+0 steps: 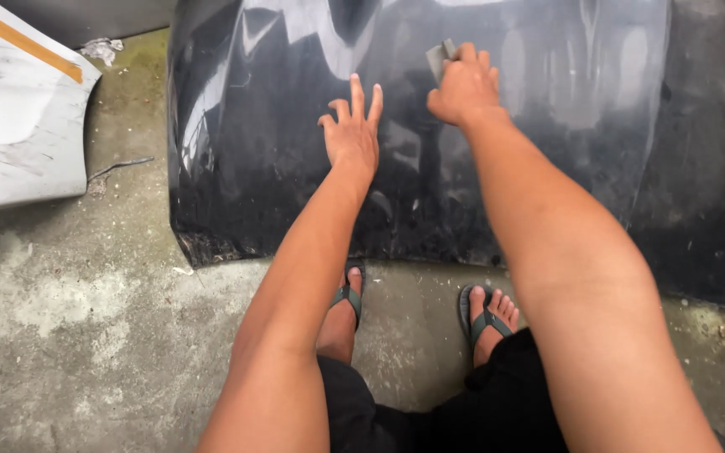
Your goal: Hand sanding a black car hood to prepare it for painting or polishing.
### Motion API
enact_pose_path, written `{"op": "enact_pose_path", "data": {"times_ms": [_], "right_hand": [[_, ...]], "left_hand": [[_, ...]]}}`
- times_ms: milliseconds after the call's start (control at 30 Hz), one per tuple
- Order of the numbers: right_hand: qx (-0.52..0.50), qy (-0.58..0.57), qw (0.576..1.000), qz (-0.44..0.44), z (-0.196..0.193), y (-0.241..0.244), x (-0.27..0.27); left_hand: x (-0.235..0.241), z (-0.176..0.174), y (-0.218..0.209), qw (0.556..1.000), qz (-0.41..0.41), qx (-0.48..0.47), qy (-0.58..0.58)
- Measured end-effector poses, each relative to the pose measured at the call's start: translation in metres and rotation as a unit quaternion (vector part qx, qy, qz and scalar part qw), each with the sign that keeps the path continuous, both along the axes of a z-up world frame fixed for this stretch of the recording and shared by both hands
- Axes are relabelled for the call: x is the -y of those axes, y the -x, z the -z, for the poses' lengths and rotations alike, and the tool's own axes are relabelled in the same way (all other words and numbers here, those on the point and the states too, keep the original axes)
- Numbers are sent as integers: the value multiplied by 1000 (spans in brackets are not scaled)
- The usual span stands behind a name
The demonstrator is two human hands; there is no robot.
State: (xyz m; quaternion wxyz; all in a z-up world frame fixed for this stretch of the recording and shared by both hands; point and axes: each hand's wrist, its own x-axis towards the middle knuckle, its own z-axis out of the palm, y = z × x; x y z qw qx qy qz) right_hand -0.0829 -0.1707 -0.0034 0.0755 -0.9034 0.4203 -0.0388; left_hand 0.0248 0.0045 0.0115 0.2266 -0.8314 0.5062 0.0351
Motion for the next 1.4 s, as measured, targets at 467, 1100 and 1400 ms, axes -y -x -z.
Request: {"op": "enact_pose_path", "data": {"times_ms": [467, 1100, 1400], "right_hand": [[60, 140, 974, -169, 71, 18, 94], [6, 317, 917, -243, 107, 106, 73], [-15, 148, 981, 122, 122, 143, 101]], "left_hand": [[42, 69, -17, 997, -32, -2, -67], [14, 66, -6, 1000, 1, -20, -13], [11, 72, -12, 999, -22, -46, -18]]}}
